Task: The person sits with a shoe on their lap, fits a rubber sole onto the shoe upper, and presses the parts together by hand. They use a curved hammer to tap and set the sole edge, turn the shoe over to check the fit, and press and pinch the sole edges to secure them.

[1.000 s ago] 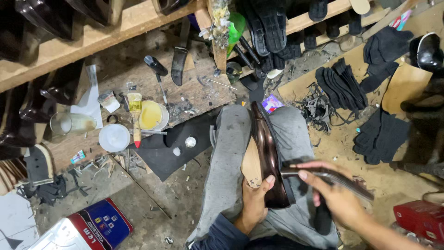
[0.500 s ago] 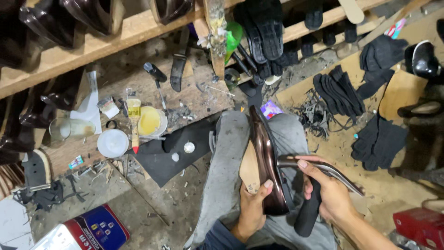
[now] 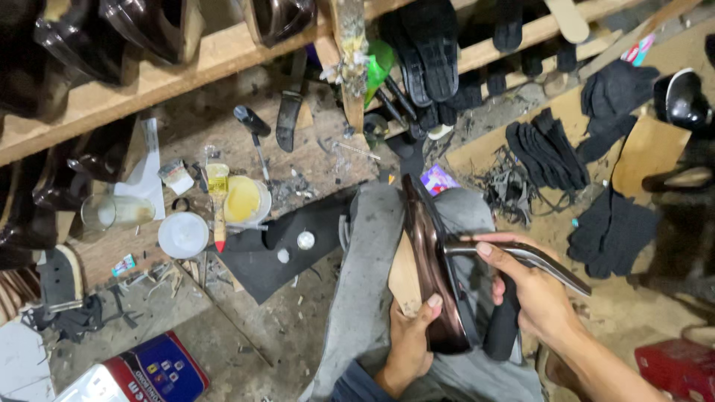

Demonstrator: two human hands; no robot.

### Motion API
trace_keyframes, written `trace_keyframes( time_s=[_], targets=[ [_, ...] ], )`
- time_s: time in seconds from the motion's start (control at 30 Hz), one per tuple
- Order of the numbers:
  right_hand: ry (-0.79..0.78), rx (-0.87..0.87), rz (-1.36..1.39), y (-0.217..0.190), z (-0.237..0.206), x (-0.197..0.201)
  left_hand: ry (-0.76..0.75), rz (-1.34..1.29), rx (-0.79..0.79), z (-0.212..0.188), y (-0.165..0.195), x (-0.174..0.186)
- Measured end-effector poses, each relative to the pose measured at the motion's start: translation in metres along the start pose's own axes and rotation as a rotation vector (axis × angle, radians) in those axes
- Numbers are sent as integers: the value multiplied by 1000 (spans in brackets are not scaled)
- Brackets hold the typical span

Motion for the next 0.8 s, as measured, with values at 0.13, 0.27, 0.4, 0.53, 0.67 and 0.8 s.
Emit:
trace_keyframes(
  time_s=[0.13,0.27,0.4,0.53,0.67,0.8],
  targets=[
    [-81,311,-441,-13,3,-6,-114,-63,-45,0,2,-2],
    [-76,278,-420,-16,6,-9,-81,-21,-41,1,2,-1],
    [-127,412,-534,-18,9,-12,-108,0,-75,3,1,1],
    [-145,457,-426,-19,17,-11,-83,-19,-104,8,-7,5],
    [-137,350,-295,-18,26,-7,-1,-28,-38,10,-13,10],
    [-324,876,-576,-31,24,-17,-59,-32,-76,9,-10,9]
  ],
)
Point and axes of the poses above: each hand's wrist, its own z-axis towards the middle knuckle, its own x-axis out of the back of the hand, y = z × x, the point moved 2 cm from there along z, towards the middle knuckle, and after that the axes turned 10 degrees about x, right-handed, at the moved point
